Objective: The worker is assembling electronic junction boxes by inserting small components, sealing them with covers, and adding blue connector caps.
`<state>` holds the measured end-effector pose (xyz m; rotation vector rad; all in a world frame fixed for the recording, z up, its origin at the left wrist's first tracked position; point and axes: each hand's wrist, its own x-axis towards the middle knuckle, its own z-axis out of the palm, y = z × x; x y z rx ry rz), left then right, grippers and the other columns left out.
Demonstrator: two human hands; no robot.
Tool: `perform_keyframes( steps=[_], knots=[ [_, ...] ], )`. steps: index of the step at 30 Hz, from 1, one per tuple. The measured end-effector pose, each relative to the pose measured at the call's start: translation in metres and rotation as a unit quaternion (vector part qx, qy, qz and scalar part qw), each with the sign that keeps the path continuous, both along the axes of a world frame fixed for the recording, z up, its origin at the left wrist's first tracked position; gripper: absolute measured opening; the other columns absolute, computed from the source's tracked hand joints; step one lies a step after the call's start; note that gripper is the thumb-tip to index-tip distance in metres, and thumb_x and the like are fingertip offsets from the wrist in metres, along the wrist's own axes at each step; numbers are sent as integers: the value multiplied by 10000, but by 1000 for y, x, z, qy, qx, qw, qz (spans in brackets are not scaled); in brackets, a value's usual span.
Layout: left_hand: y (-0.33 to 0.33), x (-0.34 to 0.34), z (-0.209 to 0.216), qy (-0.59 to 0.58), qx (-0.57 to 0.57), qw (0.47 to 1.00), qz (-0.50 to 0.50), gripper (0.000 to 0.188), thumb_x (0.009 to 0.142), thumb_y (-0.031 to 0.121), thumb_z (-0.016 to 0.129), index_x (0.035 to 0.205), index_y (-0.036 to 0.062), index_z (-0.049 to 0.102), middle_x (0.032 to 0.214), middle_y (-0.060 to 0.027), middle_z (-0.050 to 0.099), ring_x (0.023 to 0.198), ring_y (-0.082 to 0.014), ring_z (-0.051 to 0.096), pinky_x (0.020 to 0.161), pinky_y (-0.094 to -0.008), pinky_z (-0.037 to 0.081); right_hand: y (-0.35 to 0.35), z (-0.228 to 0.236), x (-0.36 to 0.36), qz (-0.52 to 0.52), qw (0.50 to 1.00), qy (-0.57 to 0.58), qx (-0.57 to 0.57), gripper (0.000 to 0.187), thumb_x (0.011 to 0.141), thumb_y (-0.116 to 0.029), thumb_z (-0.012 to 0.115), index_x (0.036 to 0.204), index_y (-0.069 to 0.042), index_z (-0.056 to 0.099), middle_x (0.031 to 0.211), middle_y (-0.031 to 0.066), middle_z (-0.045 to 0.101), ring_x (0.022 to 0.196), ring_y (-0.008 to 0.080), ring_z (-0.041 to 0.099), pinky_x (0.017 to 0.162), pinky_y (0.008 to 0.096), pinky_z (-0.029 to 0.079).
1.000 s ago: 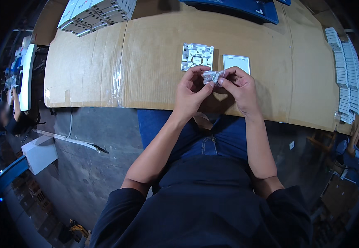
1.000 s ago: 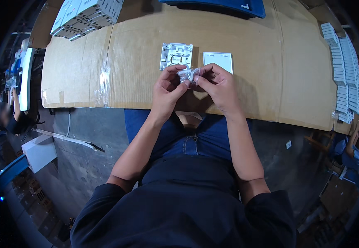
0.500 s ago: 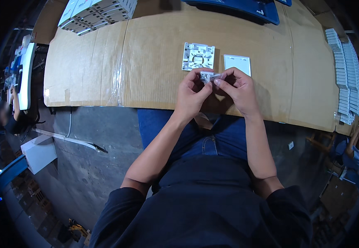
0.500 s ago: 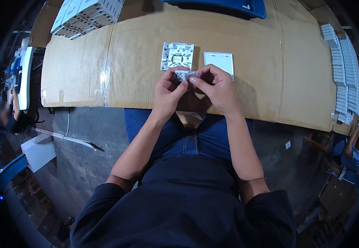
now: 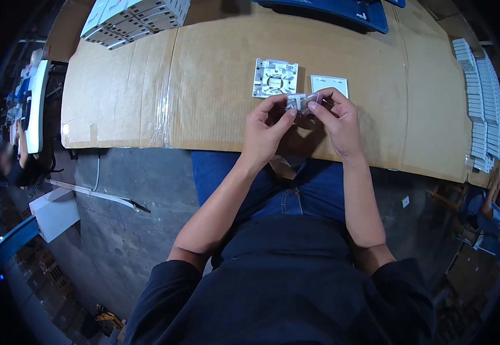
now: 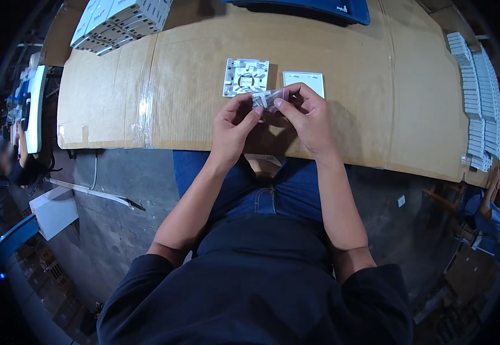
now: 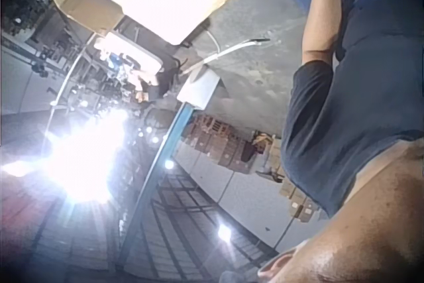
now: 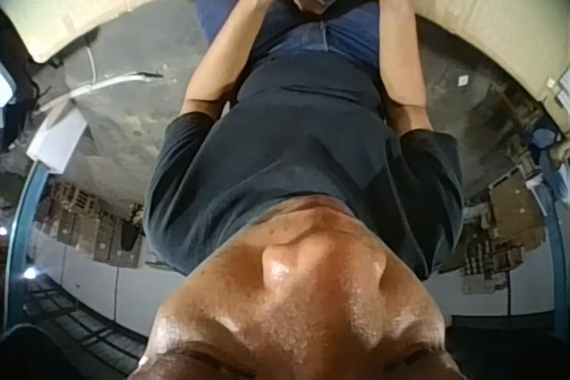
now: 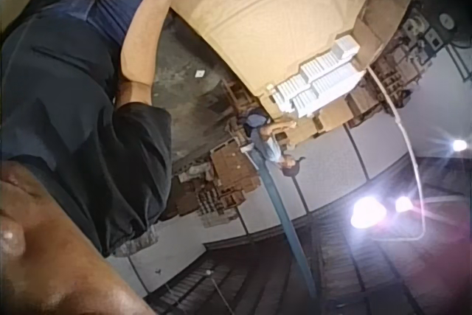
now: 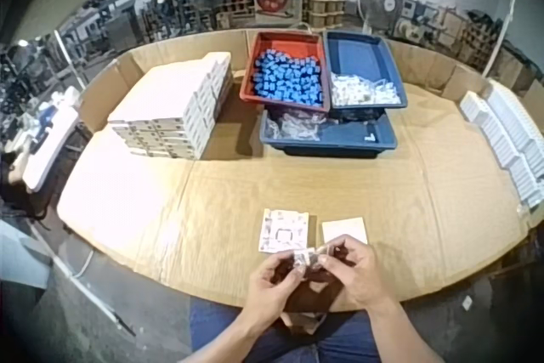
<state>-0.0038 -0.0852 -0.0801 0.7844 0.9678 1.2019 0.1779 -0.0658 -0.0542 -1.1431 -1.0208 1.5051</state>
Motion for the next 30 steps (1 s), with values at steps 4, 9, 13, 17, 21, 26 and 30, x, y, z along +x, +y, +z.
perform_keyframes(
  steps=[4, 9, 13, 17, 21, 26, 30],
  knots=[
    [0, 1, 1, 0, 0, 1000, -4, 282, 983, 55, 735, 1243, -17, 652, 1071, -39, 708, 936, -98, 670, 842, -257, 565, 0, -3, -1, 2, 1000, -3, 15, 142, 971, 5, 710, 1106, 7, 667, 1005, 61, 722, 914, 112, 699, 834, 256, 579],
    [0, -1, 2, 6, 0, 1000, -20, 273, 978, 50, 739, 1233, -5, 659, 1075, -36, 707, 939, -89, 665, 853, -252, 566, -1, 1, -4, 19, 1000, 18, -6, 155, 962, 17, 722, 1106, 14, 667, 1014, 63, 726, 945, 121, 700, 871, 277, 594],
    [0, 0, 4, -24, 0, 1000, -16, 270, 986, 48, 724, 1244, 0, 661, 1043, -23, 705, 926, -87, 664, 857, -248, 559, -1, -5, -1, -3, 1000, 16, 0, 155, 962, 19, 721, 1108, 9, 669, 1013, 64, 728, 940, 123, 702, 883, 285, 600],
    [0, -2, 3, -3, 5, 1000, -20, 277, 995, 54, 705, 1261, -4, 656, 1034, -19, 697, 922, -88, 663, 846, -245, 551, -1, -8, -1, 1, 999, 36, -9, 178, 957, 19, 725, 1126, 6, 667, 1026, 64, 730, 939, 118, 702, 869, 277, 594],
    [1, -4, 2, 3, 7, 1000, -29, 300, 997, 53, 689, 1286, -7, 637, 1048, -27, 692, 920, -88, 664, 836, -247, 545, -1, -5, -5, 28, 999, 22, -13, 217, 946, 20, 737, 1147, 5, 659, 1043, 66, 732, 945, 113, 702, 878, 270, 591],
    [2, -4, 5, -26, 26, 999, -19, 355, 993, 18, 659, 1342, 20, 591, 1057, -26, 635, 939, -86, 625, 842, -252, 535, -2, -5, -8, 52, 998, 21, -10, 301, 925, 45, 748, 1201, 5, 637, 1080, 75, 731, 992, 118, 705, 904, 280, 595],
    [1, -3, 8, -13, 26, 999, -28, 390, 1000, 35, 658, 1380, 41, 568, 1032, -18, 640, 948, -82, 621, 831, -261, 538, -5, -3, -7, 37, 999, 33, -3, 401, 910, 73, 748, 1281, 16, 605, 1131, 88, 724, 1030, 132, 706, 920, 287, 595]
  ],
)
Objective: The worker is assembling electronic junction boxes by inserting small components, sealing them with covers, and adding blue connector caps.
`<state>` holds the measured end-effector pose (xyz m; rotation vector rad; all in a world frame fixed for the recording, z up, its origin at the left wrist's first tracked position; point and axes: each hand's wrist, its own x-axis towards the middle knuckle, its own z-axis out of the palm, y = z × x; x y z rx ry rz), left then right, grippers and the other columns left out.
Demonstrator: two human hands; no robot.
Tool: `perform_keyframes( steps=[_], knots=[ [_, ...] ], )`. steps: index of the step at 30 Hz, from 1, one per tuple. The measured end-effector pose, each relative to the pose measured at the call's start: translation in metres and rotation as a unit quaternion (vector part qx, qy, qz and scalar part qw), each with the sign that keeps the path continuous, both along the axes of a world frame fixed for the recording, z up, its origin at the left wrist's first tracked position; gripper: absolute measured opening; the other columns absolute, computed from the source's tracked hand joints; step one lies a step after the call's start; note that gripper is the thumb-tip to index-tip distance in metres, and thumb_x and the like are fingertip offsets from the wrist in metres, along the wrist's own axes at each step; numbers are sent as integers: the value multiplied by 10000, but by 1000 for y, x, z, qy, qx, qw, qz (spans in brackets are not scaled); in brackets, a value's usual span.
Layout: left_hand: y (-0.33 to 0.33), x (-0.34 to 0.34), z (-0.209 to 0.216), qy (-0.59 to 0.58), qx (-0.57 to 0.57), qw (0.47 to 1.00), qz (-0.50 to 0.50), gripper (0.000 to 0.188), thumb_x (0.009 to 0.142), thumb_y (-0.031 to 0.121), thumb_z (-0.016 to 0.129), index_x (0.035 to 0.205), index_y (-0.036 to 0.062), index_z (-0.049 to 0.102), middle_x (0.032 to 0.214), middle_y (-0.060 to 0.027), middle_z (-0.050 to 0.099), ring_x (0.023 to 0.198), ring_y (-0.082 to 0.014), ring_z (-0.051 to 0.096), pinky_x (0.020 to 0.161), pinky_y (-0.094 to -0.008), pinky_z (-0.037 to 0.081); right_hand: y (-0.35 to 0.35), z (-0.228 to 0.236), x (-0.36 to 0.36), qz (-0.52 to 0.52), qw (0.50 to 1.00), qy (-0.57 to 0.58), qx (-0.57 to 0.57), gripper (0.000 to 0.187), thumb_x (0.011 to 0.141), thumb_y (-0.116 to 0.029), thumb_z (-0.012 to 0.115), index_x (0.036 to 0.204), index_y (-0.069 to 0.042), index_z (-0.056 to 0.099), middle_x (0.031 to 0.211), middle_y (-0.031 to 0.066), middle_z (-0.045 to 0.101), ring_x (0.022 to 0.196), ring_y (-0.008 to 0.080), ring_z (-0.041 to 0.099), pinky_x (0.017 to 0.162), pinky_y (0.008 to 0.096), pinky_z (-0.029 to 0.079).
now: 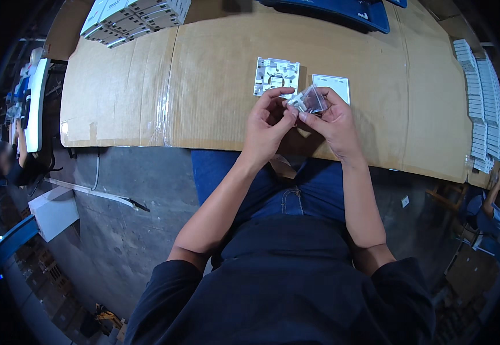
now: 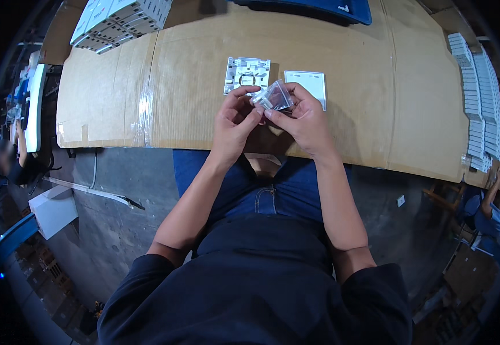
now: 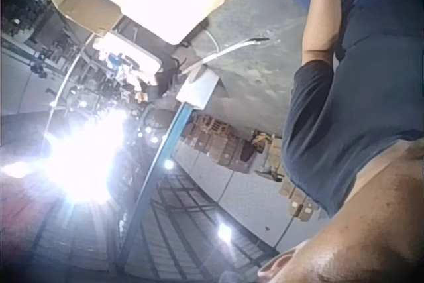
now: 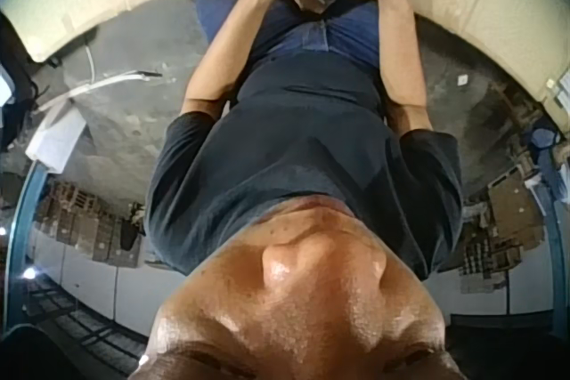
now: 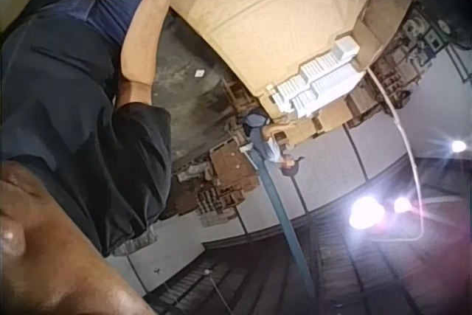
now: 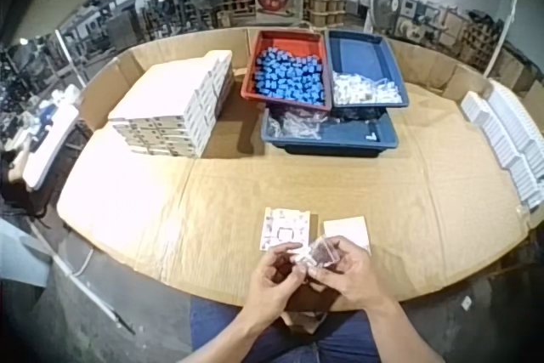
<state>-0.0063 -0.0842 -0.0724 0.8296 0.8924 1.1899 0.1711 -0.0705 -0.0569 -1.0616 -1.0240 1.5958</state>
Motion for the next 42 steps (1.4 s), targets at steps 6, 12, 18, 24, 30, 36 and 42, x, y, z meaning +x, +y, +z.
perform_keyframes(
  steps=[6, 12, 18, 24, 30, 36, 42],
  knots=[
    [-3, 0, -7, -4, 14, 1000, -9, 376, 1001, 40, 672, 1364, 38, 576, 1048, -20, 650, 932, -77, 627, 819, -254, 533, -1, -6, -5, -25, 999, -35, 23, 361, 950, 37, 712, 1294, 26, 607, 1120, 90, 726, 981, 123, 704, 855, 276, 589],
    [0, 1, -1, 12, 24, 1000, -5, 365, 1001, 46, 675, 1354, 34, 580, 1097, -28, 662, 942, -76, 625, 811, -252, 530, 1, 0, -8, -60, 998, -21, -14, 244, 967, 23, 701, 1205, 33, 648, 1031, 82, 731, 887, 110, 695, 805, 269, 586],
    [0, 0, -1, 30, 13, 999, -25, 379, 998, 44, 673, 1363, 33, 574, 1139, -38, 654, 970, -80, 619, 814, -243, 524, 2, -1, -4, -84, 996, -16, -24, 246, 963, 18, 715, 1197, 31, 640, 1015, 86, 724, 879, 125, 702, 815, 270, 595],
    [-7, 9, 12, 71, 53, 996, 26, 404, 973, 5, 676, 1365, 48, 588, 1064, -23, 616, 932, -74, 596, 821, -236, 489, 0, 9, -11, -78, 997, -14, 18, 409, 965, 27, 701, 1360, -11, 601, 1045, 78, 720, 932, 120, 688, 835, 278, 594],
    [3, -11, 9, 215, 100, 971, 33, 318, 943, 6, 703, 1260, 25, 689, 1063, -34, 640, 902, -93, 595, 817, -233, 483, 0, 9, 1, -17, 999, -25, 44, 348, 988, 5, 669, 1336, -4, 663, 1048, 44, 708, 925, 101, 670, 845, 266, 586],
    [11, -23, 17, 216, 101, 971, -18, 317, 973, 6, 703, 1289, 16, 683, 1056, -16, 725, 914, -89, 644, 836, -255, 518, 2, 14, -4, -14, 999, -18, 44, 314, 978, -9, 700, 1292, -13, 701, 1019, 38, 714, 914, 90, 664, 817, 251, 572],
    [48, -35, 46, 346, 187, 918, -47, 261, 929, 98, 796, 1180, 33, 758, 998, -52, 751, 847, -124, 646, 823, -286, 532, 22, 32, 5, -20, 978, -170, 121, 275, 954, -27, 739, 1229, -20, 743, 969, 50, 726, 894, 112, 674, 799, 286, 562]
  ],
)
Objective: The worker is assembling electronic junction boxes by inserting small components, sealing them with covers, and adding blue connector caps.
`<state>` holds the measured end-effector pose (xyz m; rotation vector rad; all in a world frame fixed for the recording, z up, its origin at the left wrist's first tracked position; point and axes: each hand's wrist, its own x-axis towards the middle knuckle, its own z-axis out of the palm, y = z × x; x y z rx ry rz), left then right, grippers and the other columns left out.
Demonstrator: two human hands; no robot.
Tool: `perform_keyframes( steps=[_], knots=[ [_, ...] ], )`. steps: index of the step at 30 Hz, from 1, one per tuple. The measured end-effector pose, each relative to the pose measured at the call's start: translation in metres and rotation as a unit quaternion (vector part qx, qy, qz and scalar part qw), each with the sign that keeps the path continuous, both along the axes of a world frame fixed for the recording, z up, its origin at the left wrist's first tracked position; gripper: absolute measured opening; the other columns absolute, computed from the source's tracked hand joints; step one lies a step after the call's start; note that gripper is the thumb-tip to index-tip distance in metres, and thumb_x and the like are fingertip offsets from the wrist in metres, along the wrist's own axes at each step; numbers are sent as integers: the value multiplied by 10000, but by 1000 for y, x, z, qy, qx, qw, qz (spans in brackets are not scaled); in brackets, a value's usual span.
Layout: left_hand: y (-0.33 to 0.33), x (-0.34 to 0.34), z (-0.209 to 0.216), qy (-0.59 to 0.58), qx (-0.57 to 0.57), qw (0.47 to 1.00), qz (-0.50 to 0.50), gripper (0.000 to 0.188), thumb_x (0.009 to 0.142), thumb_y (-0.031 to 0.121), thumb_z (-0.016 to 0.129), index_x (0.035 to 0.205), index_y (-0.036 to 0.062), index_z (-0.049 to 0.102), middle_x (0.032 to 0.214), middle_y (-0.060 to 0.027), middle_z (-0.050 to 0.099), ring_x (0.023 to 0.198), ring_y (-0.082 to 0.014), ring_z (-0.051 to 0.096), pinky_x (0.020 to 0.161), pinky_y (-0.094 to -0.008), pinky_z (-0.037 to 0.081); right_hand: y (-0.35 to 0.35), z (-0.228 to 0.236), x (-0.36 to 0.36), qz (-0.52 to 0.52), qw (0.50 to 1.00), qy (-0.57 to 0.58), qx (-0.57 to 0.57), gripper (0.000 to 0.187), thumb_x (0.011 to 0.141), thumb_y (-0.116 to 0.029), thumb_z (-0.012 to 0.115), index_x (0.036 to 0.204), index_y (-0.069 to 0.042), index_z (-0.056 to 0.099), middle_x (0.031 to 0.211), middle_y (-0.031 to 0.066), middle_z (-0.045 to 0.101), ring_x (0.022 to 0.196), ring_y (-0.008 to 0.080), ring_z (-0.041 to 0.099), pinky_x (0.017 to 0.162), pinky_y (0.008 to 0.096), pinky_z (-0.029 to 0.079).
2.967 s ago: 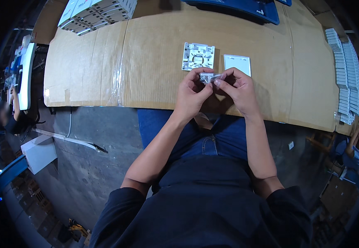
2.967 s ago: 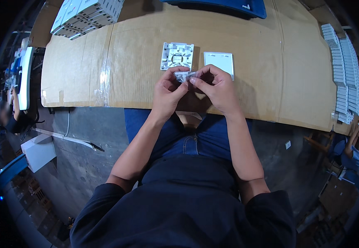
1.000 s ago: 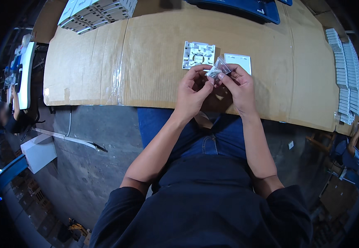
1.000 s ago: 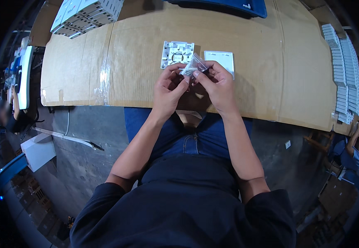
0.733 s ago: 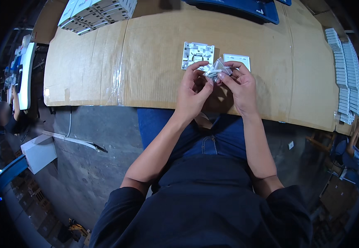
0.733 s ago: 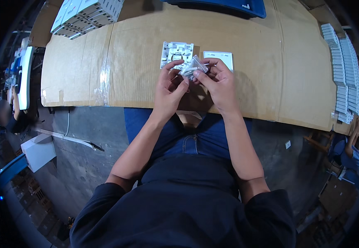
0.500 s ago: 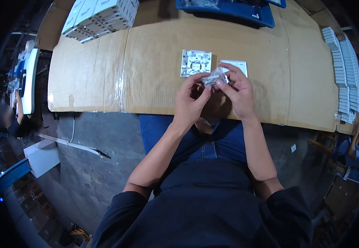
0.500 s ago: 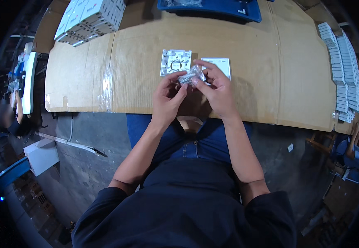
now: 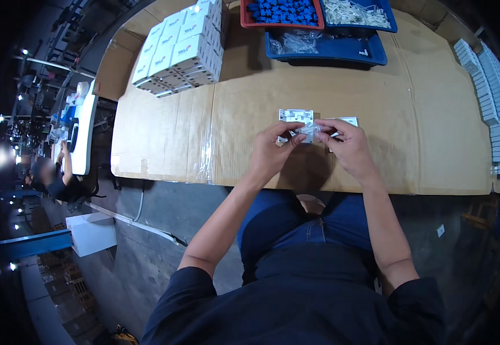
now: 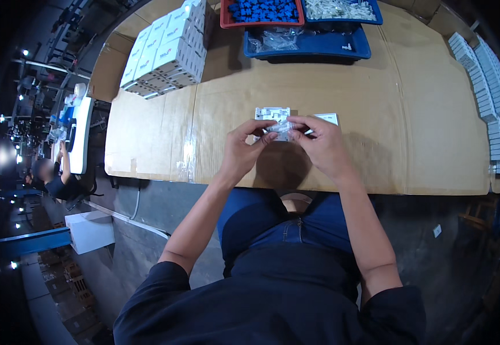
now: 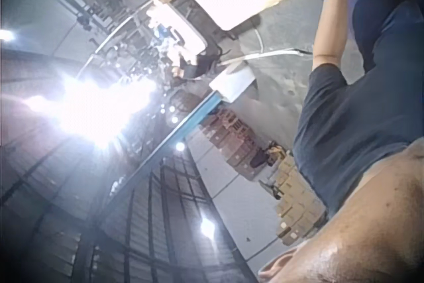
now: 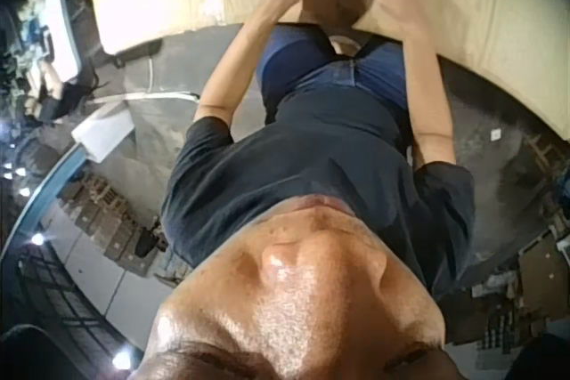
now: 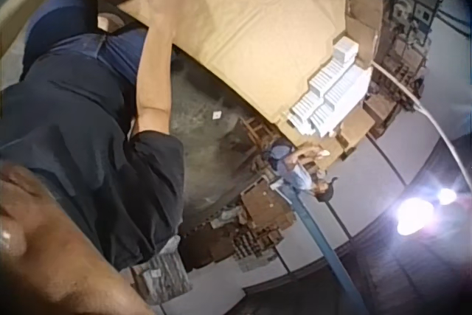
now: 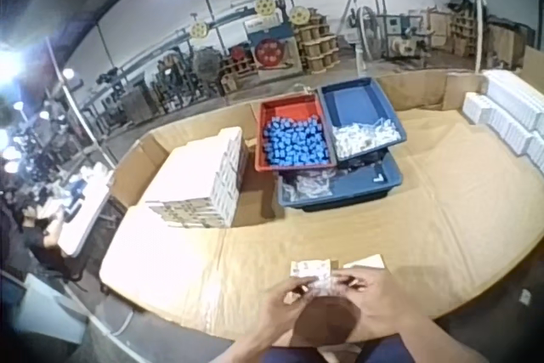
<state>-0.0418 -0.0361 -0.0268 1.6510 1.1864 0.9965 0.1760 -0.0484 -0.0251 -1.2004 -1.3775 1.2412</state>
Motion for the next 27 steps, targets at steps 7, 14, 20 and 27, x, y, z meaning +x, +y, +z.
perform_keyframes(
  steps=[7, 14, 20, 27],
  knots=[
    [44, -17, 19, 98, 123, 985, -67, 226, 930, 15, 735, 1153, 31, 768, 1012, -102, 722, 911, -217, 695, 817, -326, 538, 29, 34, -12, 12, 993, -109, 46, 269, 928, -41, 763, 1192, 5, 747, 945, 81, 736, 801, 132, 655, 775, 297, 548],
    [38, -22, 18, 121, 83, 986, -76, 194, 925, 62, 762, 1116, 28, 769, 1025, -100, 733, 884, -218, 694, 800, -333, 533, 33, 0, -19, 24, 983, -174, 50, 243, 878, -51, 762, 1117, -4, 754, 970, 145, 725, 824, 246, 684, 780, 362, 546],
    [38, -34, -7, 210, 165, 960, -81, 178, 922, 110, 757, 1081, 30, 765, 993, -107, 722, 908, -272, 685, 846, -390, 528, 32, -22, -26, 12, 951, -261, 164, 163, 897, -114, 727, 1046, -56, 761, 988, 116, 721, 888, 304, 702, 777, 394, 552],
    [35, -39, -24, 255, 185, 947, -59, 173, 906, 134, 733, 1071, 87, 755, 1011, -71, 717, 955, -279, 671, 921, -407, 475, 27, -24, -31, -10, 928, -335, 165, 112, 907, -154, 722, 980, -73, 745, 1004, 66, 718, 902, 299, 708, 756, 408, 562]
  ],
)
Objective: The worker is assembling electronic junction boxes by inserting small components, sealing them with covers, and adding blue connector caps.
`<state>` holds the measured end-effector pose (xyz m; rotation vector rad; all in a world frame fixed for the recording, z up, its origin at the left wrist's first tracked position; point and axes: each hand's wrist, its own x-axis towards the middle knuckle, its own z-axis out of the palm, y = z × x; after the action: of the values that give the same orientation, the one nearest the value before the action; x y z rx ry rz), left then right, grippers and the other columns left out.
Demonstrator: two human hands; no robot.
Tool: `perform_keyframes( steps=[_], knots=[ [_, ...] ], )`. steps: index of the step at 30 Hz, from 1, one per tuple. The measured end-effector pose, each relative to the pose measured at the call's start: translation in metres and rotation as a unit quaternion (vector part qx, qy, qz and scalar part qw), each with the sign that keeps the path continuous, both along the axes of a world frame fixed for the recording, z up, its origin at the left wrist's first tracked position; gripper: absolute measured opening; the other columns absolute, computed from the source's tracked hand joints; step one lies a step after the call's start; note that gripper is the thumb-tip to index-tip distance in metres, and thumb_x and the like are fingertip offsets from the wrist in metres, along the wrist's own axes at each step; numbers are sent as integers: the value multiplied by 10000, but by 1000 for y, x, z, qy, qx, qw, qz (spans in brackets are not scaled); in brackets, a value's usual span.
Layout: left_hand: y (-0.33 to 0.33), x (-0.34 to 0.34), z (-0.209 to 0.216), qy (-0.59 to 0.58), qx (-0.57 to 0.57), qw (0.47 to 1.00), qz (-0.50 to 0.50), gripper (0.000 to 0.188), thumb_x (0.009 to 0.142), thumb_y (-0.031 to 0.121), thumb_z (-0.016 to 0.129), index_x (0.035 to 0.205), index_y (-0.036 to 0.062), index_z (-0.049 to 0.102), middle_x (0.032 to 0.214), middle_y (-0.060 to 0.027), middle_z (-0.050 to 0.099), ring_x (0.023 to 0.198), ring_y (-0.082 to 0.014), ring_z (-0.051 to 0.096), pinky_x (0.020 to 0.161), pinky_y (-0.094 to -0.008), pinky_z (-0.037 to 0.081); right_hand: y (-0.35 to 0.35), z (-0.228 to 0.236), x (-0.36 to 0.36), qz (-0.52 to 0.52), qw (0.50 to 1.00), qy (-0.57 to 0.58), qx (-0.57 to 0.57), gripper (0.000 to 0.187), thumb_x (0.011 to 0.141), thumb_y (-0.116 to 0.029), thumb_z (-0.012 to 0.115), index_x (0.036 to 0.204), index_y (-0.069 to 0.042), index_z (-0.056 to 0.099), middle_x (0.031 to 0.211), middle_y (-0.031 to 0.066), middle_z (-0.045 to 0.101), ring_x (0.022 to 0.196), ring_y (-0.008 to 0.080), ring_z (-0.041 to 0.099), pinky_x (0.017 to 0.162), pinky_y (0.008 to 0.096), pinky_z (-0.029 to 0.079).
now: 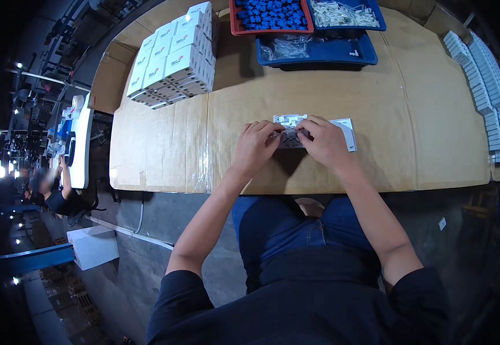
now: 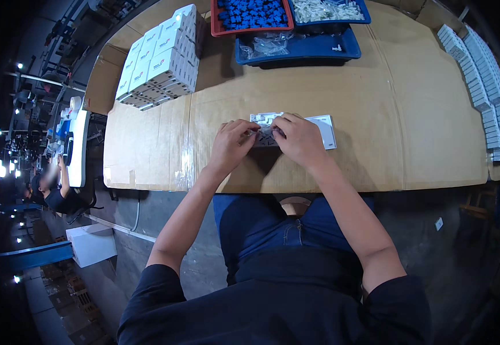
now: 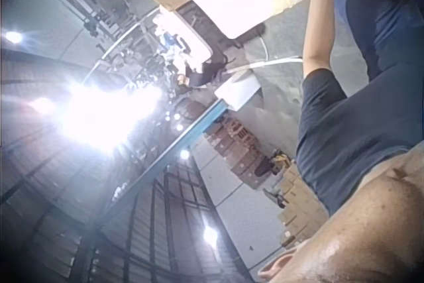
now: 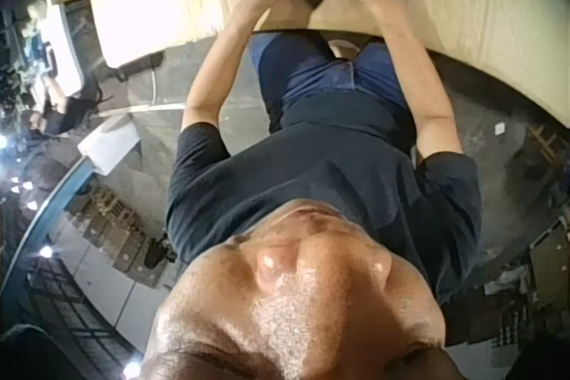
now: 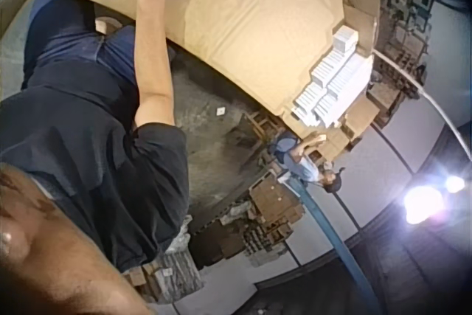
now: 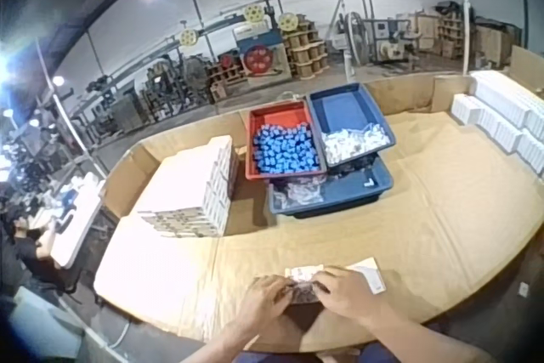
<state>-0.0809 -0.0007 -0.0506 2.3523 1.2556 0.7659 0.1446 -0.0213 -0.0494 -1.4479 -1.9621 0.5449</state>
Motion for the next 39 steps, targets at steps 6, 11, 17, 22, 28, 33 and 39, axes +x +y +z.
perform_keyframes(
  steps=[6, 11, 17, 22, 28, 33, 39],
  knots=[
    [-5, 1, -1, 0, 4, 1000, 1, 214, 896, 138, 741, 1103, 88, 745, 1067, -64, 711, 990, -275, 657, 944, -402, 468, 1, -1, 5, 22, 1000, 15, 13, 102, 904, -160, 732, 944, -67, 738, 982, 46, 714, 861, 293, 711, 742, 406, 562],
    [-15, -4, -8, 4, 26, 999, -23, 315, 842, 166, 794, 1137, 75, 732, 1175, -76, 685, 1099, -295, 622, 988, -417, 471, 2, 5, 1, 7, 999, -8, -35, 111, 902, -164, 734, 891, -54, 737, 984, 48, 706, 847, 279, 711, 737, 404, 561],
    [-16, -2, -14, 18, 56, 998, -21, 445, 763, 213, 852, 1159, 57, 723, 1214, -75, 671, 1132, -293, 616, 991, -418, 482, 2, 7, 5, 32, 999, -39, -8, 116, 887, -152, 759, 932, -53, 718, 997, 52, 693, 792, 269, 697, 713, 375, 549],
    [-15, -3, -15, 34, 67, 997, -29, 479, 727, 203, 853, 1162, 61, 710, 1227, -75, 672, 1129, -291, 619, 995, -416, 486, 9, 19, 4, 48, 993, -97, -54, 123, 881, -146, 728, 972, -64, 719, 996, 58, 691, 850, 291, 702, 755, 410, 556],
    [-15, -4, -17, 33, 56, 997, -31, 480, 688, 150, 823, 1141, 58, 694, 1226, -81, 672, 1125, -299, 620, 985, -420, 487, 21, 32, 7, 91, 982, -112, -123, 103, 886, -99, 668, 973, -66, 710, 983, 101, 684, 937, 345, 691, 824, 474, 539],
    [-14, -2, -18, 39, 53, 997, -33, 473, 705, 154, 827, 1148, 59, 690, 1232, -86, 664, 1120, -305, 616, 981, -425, 486, 19, 28, 7, 83, 986, -57, -130, 116, 896, -85, 668, 1001, -57, 707, 990, 108, 681, 915, 317, 683, 804, 435, 535],
    [-11, 1, -7, -8, 11, 1000, -4, 633, 777, 279, 858, 1315, 69, 598, 1354, -129, 584, 1223, -343, 564, 1052, -465, 447, 16, 51, 28, 0, 987, 51, -150, 119, 944, -62, 684, 1057, -39, 714, 974, 74, 690, 813, 208, 652, 730, 327, 512]
  ],
)
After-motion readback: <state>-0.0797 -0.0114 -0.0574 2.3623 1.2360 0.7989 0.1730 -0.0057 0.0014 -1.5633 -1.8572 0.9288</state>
